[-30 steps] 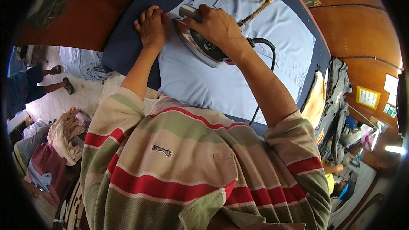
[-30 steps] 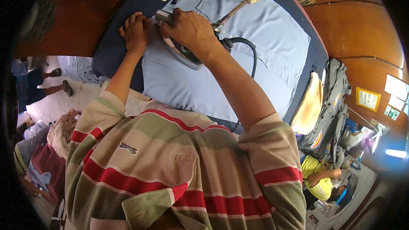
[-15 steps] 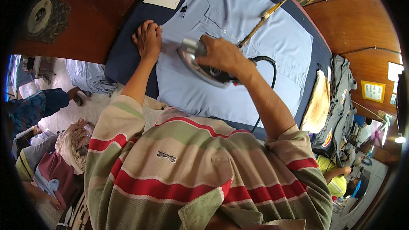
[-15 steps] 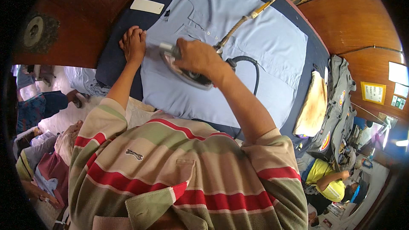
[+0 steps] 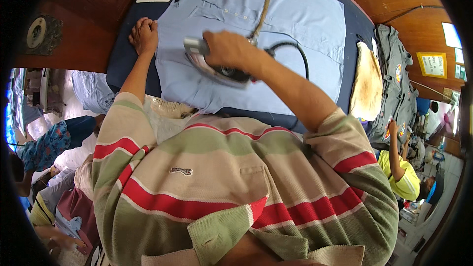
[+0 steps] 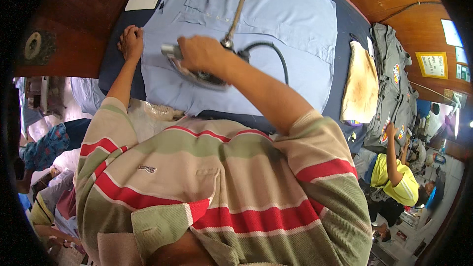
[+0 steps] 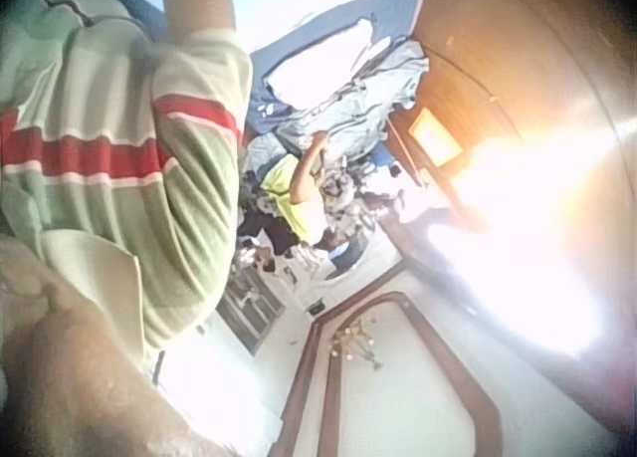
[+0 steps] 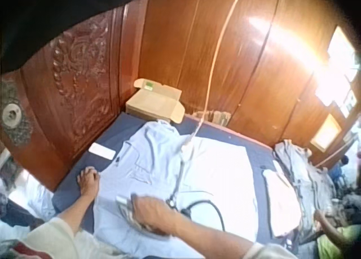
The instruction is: The person irons a light blue shirt on a blue ironing board. They repeatedly smooth the fabric with their hands and use a steam iron to press the body and sleeves, adjusting the shirt's position several times.
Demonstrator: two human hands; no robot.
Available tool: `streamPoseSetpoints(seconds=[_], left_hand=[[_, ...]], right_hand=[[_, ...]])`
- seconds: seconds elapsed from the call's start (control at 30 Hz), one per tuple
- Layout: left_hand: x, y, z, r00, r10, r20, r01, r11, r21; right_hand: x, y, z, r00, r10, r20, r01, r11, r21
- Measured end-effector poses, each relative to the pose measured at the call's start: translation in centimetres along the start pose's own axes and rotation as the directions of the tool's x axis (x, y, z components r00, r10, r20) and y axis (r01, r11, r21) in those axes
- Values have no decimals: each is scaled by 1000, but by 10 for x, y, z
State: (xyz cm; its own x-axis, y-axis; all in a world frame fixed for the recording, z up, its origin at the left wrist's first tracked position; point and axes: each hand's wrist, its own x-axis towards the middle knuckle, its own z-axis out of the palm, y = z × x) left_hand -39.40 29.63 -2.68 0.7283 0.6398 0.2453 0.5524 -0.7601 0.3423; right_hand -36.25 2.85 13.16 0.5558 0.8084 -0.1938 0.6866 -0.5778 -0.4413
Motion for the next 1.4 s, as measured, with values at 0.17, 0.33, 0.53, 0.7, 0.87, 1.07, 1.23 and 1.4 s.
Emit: streamPoseSetpoints(seconds=[0.17,0.33,0.53,0.7,0.87,1.07,1.23,1.4], left_hand=[[7,13,-15,990,-109,87,119,987,-109],[-24,66,-19,926,339,-167,-357,930,-92],[-36,111,-1,840,537,76,-525,841,-134],[-44,116,-6,854,516,58,-515,856,-31],[-41,113,2,898,433,81,-431,901,-39],[-36,106,7,906,415,89,-387,894,-226],[-23,88,19,945,325,-45,-274,705,-654],[-18,79,28,954,301,18,-216,723,-657]], right_hand=[[-56,24,-12,993,115,-28,-115,993,-7],[-44,78,-30,939,287,-189,-292,956,3],[-30,90,-41,928,297,-227,-301,954,17],[-18,101,-44,896,363,-255,-359,931,64],[-12,99,-43,922,327,-207,-311,945,104],[31,63,-26,949,259,-180,-235,961,145],[71,43,-23,935,264,-237,-223,957,188],[87,44,-25,941,286,-181,-248,946,207]])
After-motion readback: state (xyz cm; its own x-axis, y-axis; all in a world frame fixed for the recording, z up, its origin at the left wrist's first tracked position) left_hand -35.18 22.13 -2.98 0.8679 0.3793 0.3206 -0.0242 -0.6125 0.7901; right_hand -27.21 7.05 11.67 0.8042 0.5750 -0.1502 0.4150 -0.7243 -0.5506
